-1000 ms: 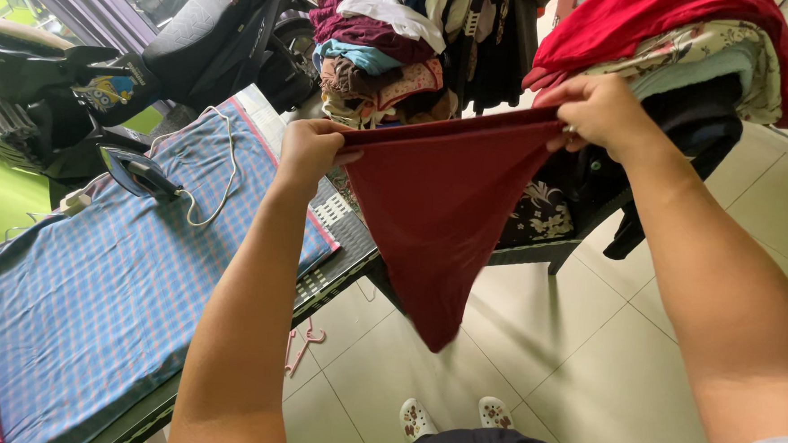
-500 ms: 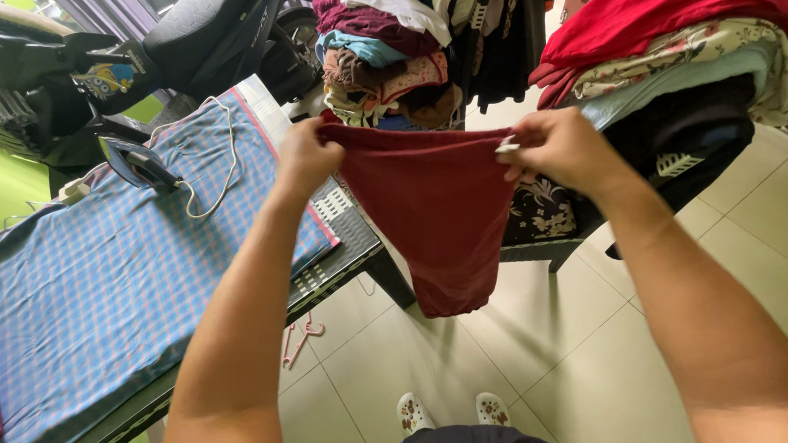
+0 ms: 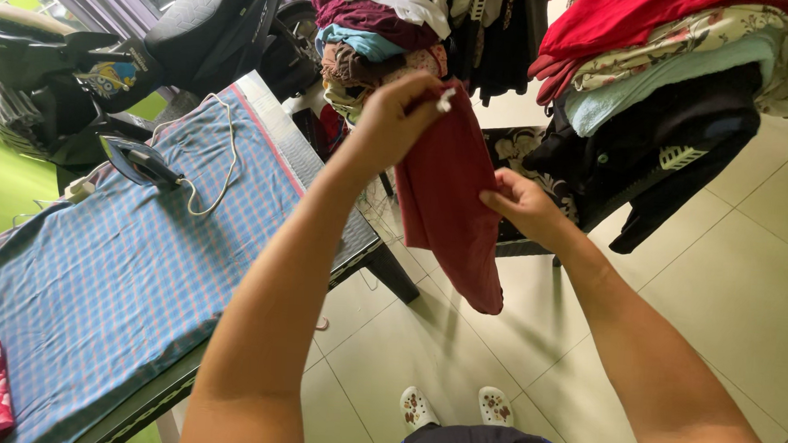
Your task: The person irons and folds a floral-patterned cloth and a pair of red shorts on a checkered ironing board. The person uses an electric iron to smooth the fabric, folds the items neatly, and places them on a nearby chair.
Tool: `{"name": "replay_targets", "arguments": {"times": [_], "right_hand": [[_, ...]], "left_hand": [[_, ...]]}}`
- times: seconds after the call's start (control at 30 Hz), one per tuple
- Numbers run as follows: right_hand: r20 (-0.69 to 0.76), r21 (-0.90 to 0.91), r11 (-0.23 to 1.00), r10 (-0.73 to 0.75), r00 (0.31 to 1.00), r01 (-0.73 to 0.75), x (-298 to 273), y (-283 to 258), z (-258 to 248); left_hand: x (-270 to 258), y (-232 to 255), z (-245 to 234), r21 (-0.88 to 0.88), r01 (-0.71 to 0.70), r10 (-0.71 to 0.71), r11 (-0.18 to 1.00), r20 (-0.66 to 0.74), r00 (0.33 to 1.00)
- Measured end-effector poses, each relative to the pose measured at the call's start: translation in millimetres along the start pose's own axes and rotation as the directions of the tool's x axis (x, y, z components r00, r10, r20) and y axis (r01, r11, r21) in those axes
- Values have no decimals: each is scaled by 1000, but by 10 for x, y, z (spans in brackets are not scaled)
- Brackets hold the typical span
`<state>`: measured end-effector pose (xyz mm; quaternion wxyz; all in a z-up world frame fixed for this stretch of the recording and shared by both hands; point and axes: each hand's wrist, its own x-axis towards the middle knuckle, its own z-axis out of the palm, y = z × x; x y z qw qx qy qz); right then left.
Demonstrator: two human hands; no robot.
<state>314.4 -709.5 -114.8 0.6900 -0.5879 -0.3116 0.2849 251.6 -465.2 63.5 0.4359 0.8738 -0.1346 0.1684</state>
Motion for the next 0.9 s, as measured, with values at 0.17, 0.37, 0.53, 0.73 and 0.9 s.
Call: {"name": "replay_targets", "arguments": {"times": [0.17, 0.37, 0.53, 0.73, 0.9], "right_hand": [[-161, -184, 965, 157, 974, -186, -204, 648, -113], [-150, -208, 948, 214, 965, -243, -279, 741, 53], [89, 196, 941, 263, 961, -276, -263, 153, 435], [34, 687, 694, 268, 963, -217, -51, -536, 611], [-47, 768, 598, 410, 911, -230, 80, -651, 664]], "left_hand": [[304, 119, -275, -150, -55, 45, 987, -73, 996], [422, -20, -576, 911, 72, 545, 407, -305, 781], [164, -651, -96, 290, 445, -392, 847, -224, 892], [-1198, -1619, 1112, 135, 471, -335, 872, -539, 773], [-2291, -1932, 1857, -554, 738, -844, 385, 113, 525]]}}
